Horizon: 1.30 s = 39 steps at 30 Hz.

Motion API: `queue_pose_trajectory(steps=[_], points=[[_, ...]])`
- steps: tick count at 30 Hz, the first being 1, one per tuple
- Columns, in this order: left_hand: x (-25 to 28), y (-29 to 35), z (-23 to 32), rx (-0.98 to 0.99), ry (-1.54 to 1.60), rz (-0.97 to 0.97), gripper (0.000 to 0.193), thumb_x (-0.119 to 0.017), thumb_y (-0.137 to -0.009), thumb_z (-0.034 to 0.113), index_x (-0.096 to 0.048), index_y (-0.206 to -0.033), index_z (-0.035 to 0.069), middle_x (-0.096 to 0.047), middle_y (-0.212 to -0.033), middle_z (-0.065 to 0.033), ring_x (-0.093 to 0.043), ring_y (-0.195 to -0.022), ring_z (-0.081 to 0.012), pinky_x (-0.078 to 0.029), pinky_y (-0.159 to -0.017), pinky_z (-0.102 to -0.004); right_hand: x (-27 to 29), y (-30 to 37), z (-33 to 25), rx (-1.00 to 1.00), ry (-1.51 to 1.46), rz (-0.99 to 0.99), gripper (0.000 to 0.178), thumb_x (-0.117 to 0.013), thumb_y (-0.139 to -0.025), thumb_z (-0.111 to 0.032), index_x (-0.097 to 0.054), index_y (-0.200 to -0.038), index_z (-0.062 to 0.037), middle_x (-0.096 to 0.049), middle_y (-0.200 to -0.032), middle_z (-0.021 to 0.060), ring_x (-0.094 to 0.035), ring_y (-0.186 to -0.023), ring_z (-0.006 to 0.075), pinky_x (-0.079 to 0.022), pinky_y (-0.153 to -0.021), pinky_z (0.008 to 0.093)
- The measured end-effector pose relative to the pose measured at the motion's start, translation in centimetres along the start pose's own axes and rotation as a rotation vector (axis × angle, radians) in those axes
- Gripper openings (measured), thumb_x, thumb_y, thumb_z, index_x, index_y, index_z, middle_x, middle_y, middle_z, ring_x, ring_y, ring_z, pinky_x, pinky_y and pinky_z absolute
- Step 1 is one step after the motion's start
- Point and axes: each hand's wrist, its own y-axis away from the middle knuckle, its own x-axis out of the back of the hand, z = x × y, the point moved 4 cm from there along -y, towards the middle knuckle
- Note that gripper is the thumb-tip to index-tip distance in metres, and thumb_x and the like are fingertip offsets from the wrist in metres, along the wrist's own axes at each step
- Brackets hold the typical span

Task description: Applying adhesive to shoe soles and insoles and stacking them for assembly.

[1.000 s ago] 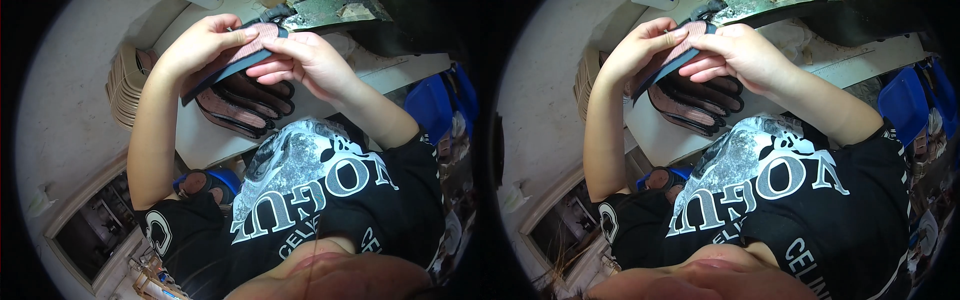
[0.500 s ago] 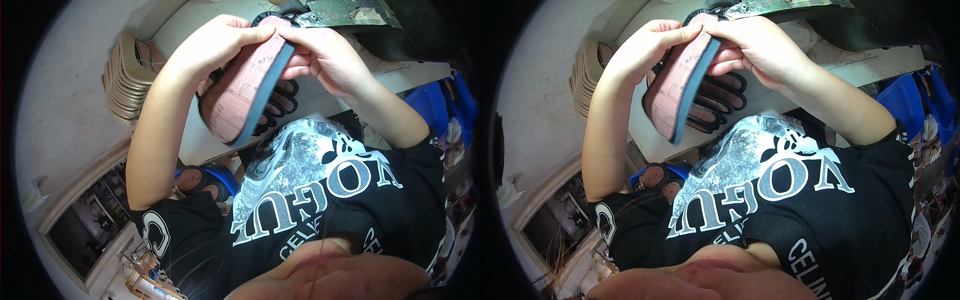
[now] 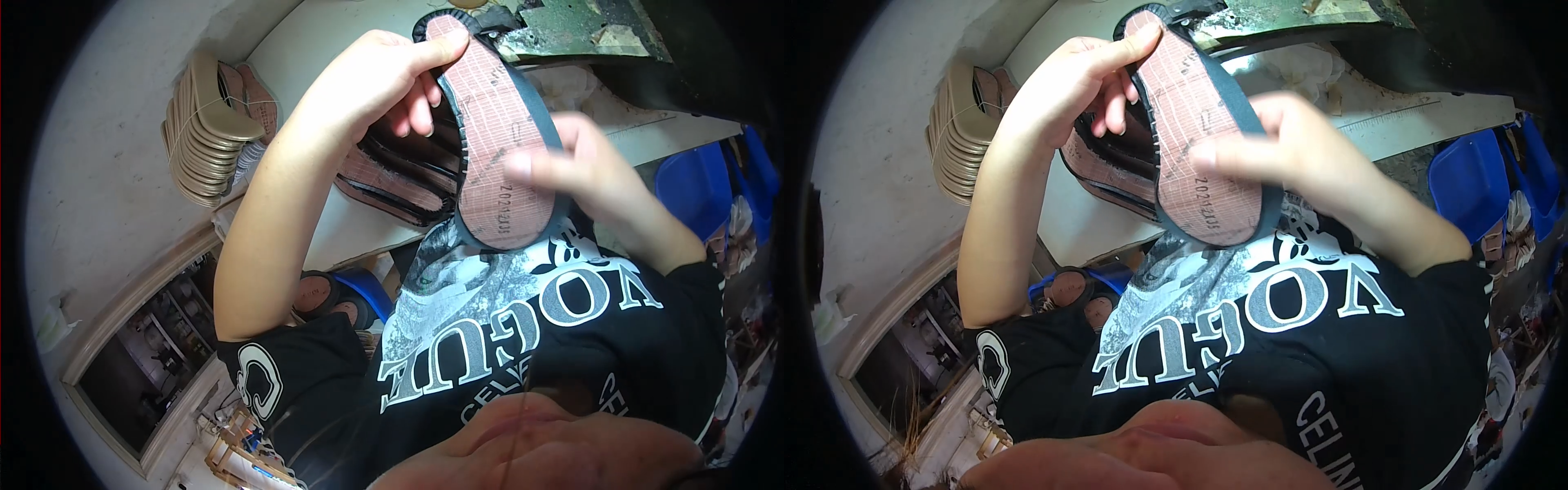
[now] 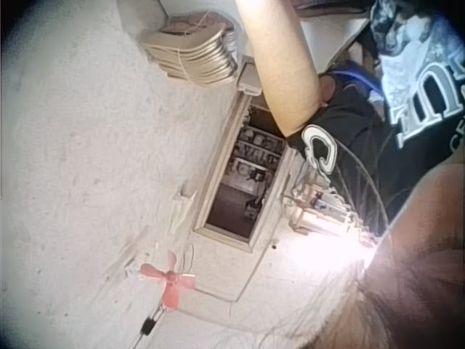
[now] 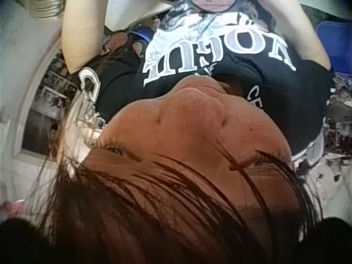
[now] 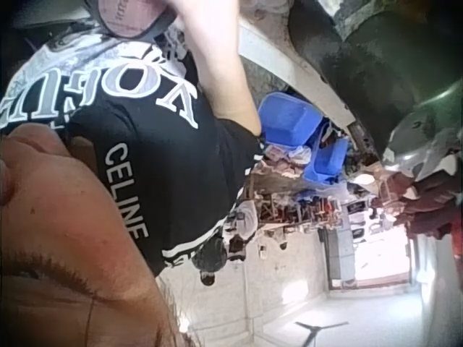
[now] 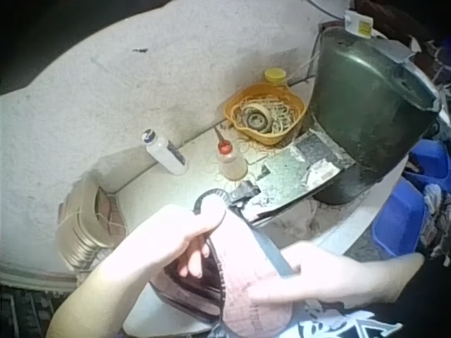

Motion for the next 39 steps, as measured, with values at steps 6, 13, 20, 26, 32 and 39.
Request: queue_pose_trajectory(steps=[6,13,20,26,32,39], points=[[1.8,-1.2,0.6,-0.016,-0.187,-0.066,0.061,-0.06,-0.083,0.06,-0.055,-0.053,0.007,-0.052,-0.042,-0.0035,-0.043,-0.033,-0.0066,-0.029,-0.034,-0.0192,-0.3,1.4,1.2,0.019,-0.007,0.047,0.024,-0.068,-0.086,-0.014,-0.068,-0.102,0.0027,-0.069,-0.099,0.0077,-0.062,-0.089,0.0106,-0.049,-0.082,0.0266],[7.4,-2.8,0.7,-0.085,-0.064,-0.68,0.048,-0.075,-0.079,0.02,-0.058,-0.118,-0.002,-0.06,-0.116,-0.0108,-0.053,-0.111,-0.0164,-0.041,-0.097,-0.0275,-0.9,-1.8,0.3,0.188,-0.083,0.11,0.025,-0.067,-0.088,-0.021,-0.069,-0.096,0.0022,-0.069,-0.09,0.0065,-0.063,-0.079,0.009,-0.049,-0.075,0.0238],[0.6,-2.2,-1.9,-0.298,0.446,-0.048,0.069,-0.081,-0.072,0.027,-0.05,-0.119,-0.011,-0.061,-0.111,-0.0175,-0.058,-0.104,-0.0221,-0.044,-0.094,-0.0318,-0.7,-3.5,0.0,0.294,-0.241,0.143,0.031,-0.065,-0.09,-0.025,-0.067,-0.1,0.0041,-0.069,-0.09,0.0077,-0.064,-0.079,0.0088,-0.051,-0.074,0.0229],[0.0,-1.3,-1.7,-0.219,0.493,0.027,0.065,-0.083,-0.07,0.027,-0.053,-0.113,-0.013,-0.063,-0.102,-0.0169,-0.063,-0.093,-0.0218,-0.049,-0.085,-0.0291,-2.2,-1.4,1.6,-0.055,-0.11,0.007,0.033,-0.066,-0.088,-0.023,-0.062,-0.104,0.0063,-0.068,-0.086,0.0112,-0.067,-0.073,0.0139,-0.055,-0.065,0.0233],[1.4,-2.1,-1.6,-0.157,0.282,0.106,0.075,-0.084,-0.067,0.035,-0.052,-0.113,-0.015,-0.064,-0.099,-0.0185,-0.063,-0.091,-0.0216,-0.049,-0.084,-0.0278,-2.3,-1.5,1.5,0.016,-0.322,0.09,0.031,-0.066,-0.087,-0.019,-0.06,-0.103,0.0077,-0.067,-0.086,0.0173,-0.069,-0.072,0.0202,-0.056,-0.063,0.0251],[2.3,-3.6,3.3,-0.316,-0.08,-0.351,0.073,-0.069,-0.082,0.046,-0.047,-0.133,-0.001,-0.049,-0.134,-0.0188,-0.039,-0.131,-0.0195,-0.029,-0.109,-0.0278,-2.2,-2.4,0.0,0.112,-0.432,0.113,0.033,-0.062,-0.09,-0.024,-0.061,-0.104,0.006,-0.067,-0.088,0.0194,-0.07,-0.074,0.0223,-0.056,-0.066,0.0268]])
